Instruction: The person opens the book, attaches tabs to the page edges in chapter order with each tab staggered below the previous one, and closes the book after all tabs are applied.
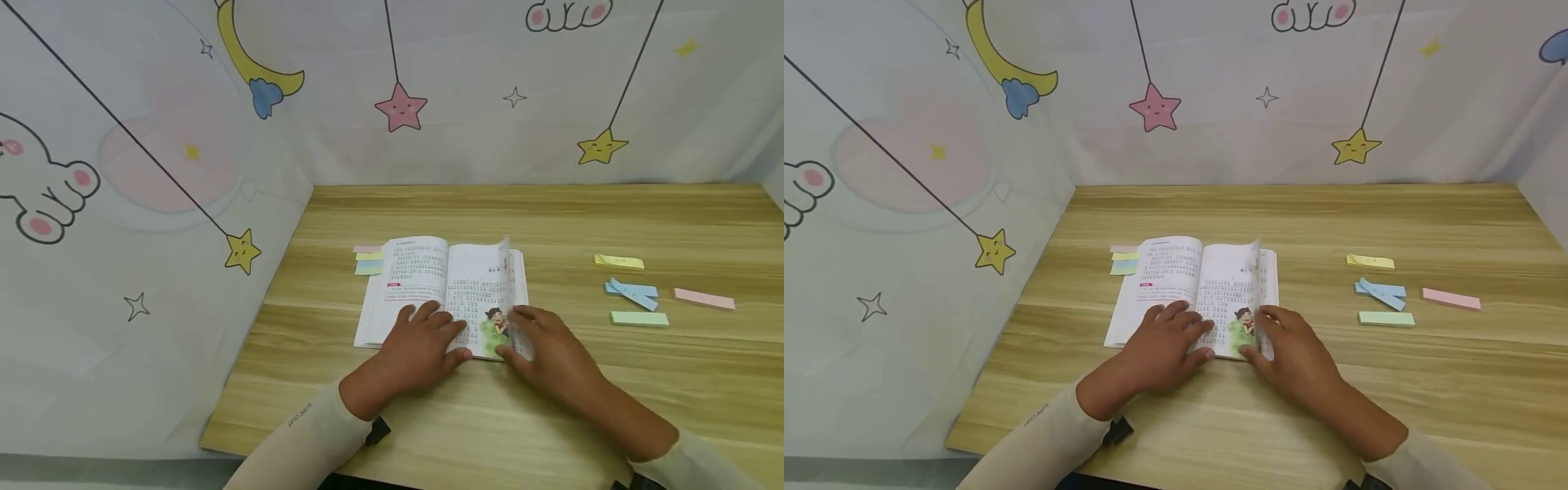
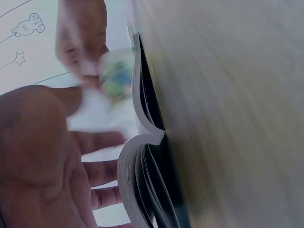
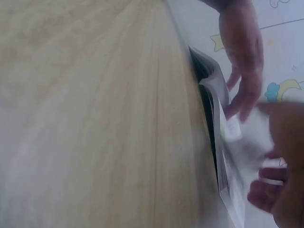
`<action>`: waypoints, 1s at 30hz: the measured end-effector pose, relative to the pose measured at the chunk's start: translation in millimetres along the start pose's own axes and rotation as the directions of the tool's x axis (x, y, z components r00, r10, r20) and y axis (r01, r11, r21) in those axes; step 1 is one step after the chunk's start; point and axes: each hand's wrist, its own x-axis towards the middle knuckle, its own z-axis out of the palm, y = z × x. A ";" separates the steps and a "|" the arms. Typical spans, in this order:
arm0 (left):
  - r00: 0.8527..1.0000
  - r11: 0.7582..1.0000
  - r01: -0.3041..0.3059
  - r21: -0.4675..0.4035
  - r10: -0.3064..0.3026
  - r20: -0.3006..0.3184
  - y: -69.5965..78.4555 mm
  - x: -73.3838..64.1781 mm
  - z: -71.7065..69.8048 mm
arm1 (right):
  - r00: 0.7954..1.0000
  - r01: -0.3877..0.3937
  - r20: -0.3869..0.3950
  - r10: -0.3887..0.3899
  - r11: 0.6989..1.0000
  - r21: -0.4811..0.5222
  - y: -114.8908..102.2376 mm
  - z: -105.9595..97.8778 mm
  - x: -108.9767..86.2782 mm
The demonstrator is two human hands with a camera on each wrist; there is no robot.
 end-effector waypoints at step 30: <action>0.992 0.996 -0.067 0.056 0.073 -0.100 3.7 -1.2 -2.9 | 0.989 -0.126 0.068 0.133 0.987 -0.098 3.2 4.2 2.7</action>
